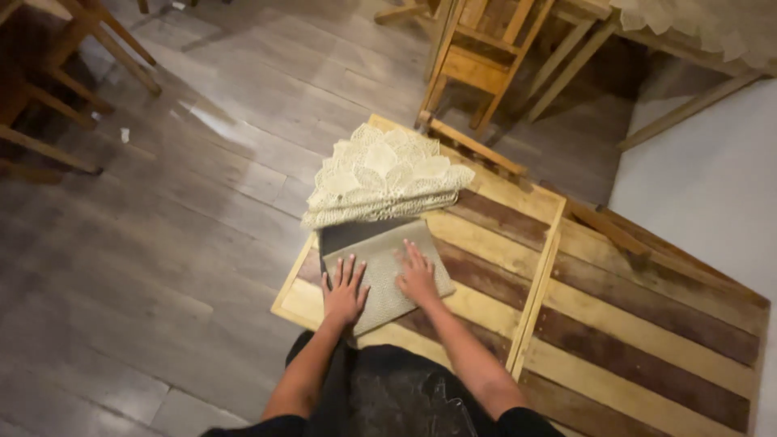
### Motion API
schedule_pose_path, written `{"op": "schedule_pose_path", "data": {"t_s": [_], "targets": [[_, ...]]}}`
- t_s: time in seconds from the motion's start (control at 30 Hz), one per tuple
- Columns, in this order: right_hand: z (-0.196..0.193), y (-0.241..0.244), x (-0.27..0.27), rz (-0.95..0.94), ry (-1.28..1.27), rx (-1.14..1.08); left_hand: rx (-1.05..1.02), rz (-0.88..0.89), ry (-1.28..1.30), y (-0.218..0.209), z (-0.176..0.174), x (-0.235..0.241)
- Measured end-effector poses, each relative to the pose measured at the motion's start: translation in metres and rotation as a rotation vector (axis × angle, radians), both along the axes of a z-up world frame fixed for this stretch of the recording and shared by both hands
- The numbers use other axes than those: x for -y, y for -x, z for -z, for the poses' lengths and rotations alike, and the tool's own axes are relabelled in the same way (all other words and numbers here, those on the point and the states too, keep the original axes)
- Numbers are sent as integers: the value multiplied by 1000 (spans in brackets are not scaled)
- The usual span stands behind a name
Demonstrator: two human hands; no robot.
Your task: Folding lace doilies and organizing them with menu folders on a restaurant table.
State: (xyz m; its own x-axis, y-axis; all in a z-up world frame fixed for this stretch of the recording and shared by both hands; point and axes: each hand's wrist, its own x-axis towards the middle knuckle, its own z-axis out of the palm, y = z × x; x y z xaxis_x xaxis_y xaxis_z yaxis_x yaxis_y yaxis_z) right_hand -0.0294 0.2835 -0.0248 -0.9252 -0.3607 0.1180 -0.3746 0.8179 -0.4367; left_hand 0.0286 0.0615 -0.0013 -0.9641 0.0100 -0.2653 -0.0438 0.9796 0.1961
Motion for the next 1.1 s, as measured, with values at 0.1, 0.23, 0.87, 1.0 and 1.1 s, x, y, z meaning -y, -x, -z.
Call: {"op": "schedule_pose_path", "data": {"t_s": [0.1,0.23,0.87,1.0,1.1], "targets": [[-10,-9,-24,122,49,15,-199,92,-57,-15,18,17],[20,-42,-46,599,43,206,-106,97,-115,-12,13,28],[28,-180,75,925,314,185,-109,104,-541,-31,7,178],[-33,-196,117,897,-4,-61,-11,252,-237,-30,-14,189],[-68,-200,155,691,-18,-174,-71,348,-152,-23,-31,193]]}}
